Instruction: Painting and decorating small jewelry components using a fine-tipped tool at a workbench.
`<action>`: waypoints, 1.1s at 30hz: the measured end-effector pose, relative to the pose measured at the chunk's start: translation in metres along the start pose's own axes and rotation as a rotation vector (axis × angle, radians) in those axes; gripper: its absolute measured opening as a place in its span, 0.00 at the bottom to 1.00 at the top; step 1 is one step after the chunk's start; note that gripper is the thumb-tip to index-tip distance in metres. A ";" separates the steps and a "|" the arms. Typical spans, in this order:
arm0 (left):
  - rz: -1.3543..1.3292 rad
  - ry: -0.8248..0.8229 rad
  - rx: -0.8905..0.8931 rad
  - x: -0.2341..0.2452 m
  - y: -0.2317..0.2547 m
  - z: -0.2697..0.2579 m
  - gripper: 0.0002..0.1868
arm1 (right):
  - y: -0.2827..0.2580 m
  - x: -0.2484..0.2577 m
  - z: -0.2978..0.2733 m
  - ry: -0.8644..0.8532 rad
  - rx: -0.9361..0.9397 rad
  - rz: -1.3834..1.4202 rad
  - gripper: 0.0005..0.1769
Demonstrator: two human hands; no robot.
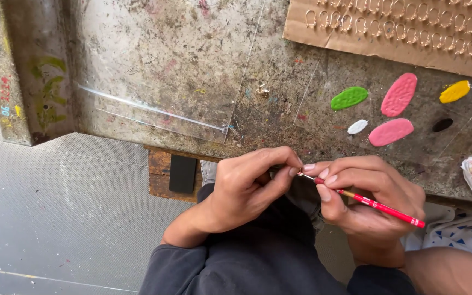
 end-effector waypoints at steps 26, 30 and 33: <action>-0.014 -0.009 -0.003 0.000 -0.001 0.001 0.03 | 0.012 0.000 -0.008 0.042 0.030 0.059 0.06; 0.015 0.002 0.015 0.001 0.003 0.000 0.03 | 0.014 0.003 -0.011 0.083 0.015 0.113 0.06; -0.019 -0.011 0.038 0.003 0.012 0.004 0.02 | 0.012 0.012 -0.015 0.114 0.073 0.135 0.07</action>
Point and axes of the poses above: each hand's wrist, its own z-axis towards the middle knuckle, its own x-axis out of the back of the hand, y = z × x, the point moved 8 cm from there along z, towards the middle knuckle, and after that the axes turned 8 degrees about -y, right-handed, at the moved point
